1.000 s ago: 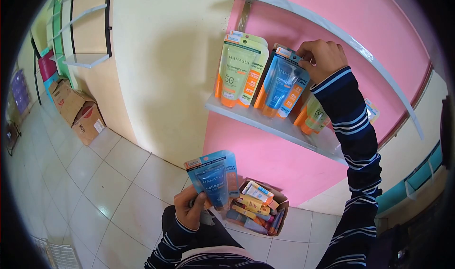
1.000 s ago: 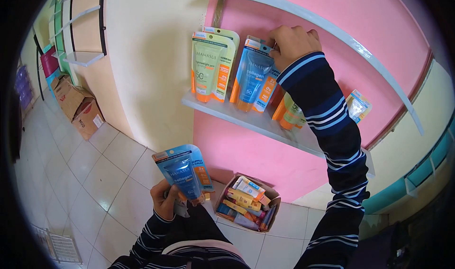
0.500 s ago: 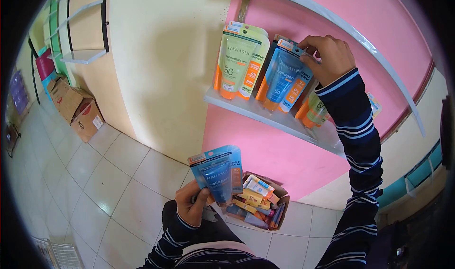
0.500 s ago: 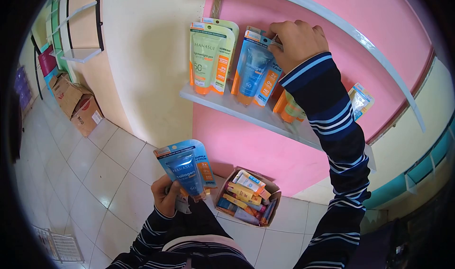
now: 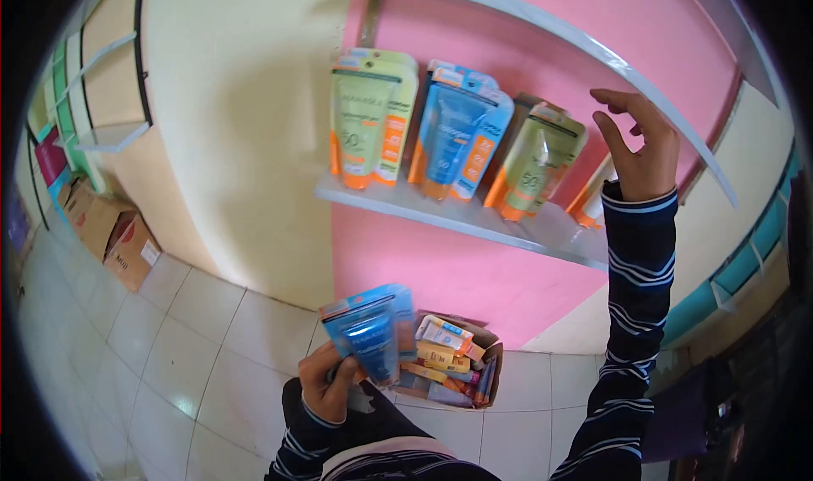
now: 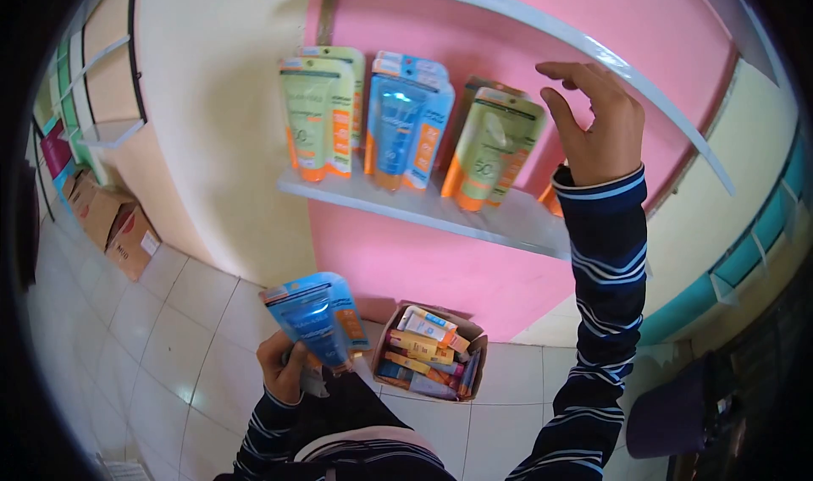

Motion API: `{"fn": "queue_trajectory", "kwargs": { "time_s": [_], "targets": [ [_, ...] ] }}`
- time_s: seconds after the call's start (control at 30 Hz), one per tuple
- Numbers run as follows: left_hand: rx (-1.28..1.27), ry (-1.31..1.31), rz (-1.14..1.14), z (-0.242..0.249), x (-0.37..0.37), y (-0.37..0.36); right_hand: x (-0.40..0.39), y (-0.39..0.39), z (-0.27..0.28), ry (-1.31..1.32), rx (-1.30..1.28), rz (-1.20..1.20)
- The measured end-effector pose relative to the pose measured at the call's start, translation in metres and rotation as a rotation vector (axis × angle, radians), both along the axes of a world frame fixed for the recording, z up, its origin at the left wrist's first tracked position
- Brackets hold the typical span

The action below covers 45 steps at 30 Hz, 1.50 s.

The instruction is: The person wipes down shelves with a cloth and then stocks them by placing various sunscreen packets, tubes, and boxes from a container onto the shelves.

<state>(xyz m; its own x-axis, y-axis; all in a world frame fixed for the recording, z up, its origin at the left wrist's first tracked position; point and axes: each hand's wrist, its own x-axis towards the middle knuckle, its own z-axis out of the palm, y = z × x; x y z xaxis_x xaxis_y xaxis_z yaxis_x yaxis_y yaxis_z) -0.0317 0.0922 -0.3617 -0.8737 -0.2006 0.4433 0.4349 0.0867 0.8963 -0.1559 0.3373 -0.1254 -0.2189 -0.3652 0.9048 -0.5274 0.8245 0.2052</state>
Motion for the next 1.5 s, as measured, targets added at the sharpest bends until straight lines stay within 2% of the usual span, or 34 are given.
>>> {"fn": "queue_trajectory", "kwargs": {
  "time_s": [0.07, 0.2, 0.27, 0.33, 0.4, 0.47, 0.67, 0.77, 1.0, 1.1, 1.17, 1.3, 1.4, 1.5],
  "targets": [
    [-0.036, 0.029, 0.014, -0.009, -0.001, -0.003, -0.002, 0.028, 0.0, -0.132, -0.091, -0.078],
    [-0.013, 0.028, 0.068, -0.025, -0.002, -0.007, -0.018, 0.101, -0.002, -0.154, -0.067, -0.248],
    [0.008, 0.003, 0.04, -0.027, -0.002, -0.006, -0.028, 0.127, -0.007, -0.334, 0.028, -0.215],
    [0.073, -0.059, 0.042, -0.026, -0.001, -0.003, -0.049, 0.152, -0.014, -0.654, -0.004, 0.006],
    [0.059, -0.061, 0.039, -0.026, 0.0, -0.002, -0.053, 0.16, -0.018, -0.615, -0.016, -0.051],
    [0.044, -0.064, 0.049, -0.025, 0.001, -0.001, -0.047, 0.153, -0.014, -0.836, -0.264, -0.105],
    [0.068, -0.067, 0.086, -0.025, 0.005, -0.005, -0.052, 0.178, -0.009, -0.862, -0.178, -0.058],
    [0.036, -0.1, 0.023, -0.021, 0.005, -0.006, -0.053, 0.2, -0.007, -0.904, -0.196, -0.067],
    [0.068, -0.039, 0.04, -0.026, 0.001, -0.004, -0.053, 0.222, -0.007, -0.96, -0.324, -0.061],
    [0.037, -0.076, 0.029, -0.026, 0.003, -0.007, -0.055, 0.227, -0.007, -0.964, -0.228, -0.088],
    [0.067, -0.033, 0.052, -0.028, 0.001, -0.005, -0.056, 0.227, -0.008, -0.848, -0.081, -0.011],
    [0.075, -0.049, 0.051, -0.028, 0.003, -0.007, -0.05, 0.215, -0.01, -0.81, -0.097, 0.035],
    [0.033, -0.071, 0.063, -0.029, 0.003, -0.006, -0.044, 0.207, -0.008, -0.756, -0.043, -0.041],
    [0.069, -0.074, 0.082, -0.029, 0.002, -0.003, -0.041, 0.194, -0.004, -0.815, -0.125, -0.126]
  ]
}}
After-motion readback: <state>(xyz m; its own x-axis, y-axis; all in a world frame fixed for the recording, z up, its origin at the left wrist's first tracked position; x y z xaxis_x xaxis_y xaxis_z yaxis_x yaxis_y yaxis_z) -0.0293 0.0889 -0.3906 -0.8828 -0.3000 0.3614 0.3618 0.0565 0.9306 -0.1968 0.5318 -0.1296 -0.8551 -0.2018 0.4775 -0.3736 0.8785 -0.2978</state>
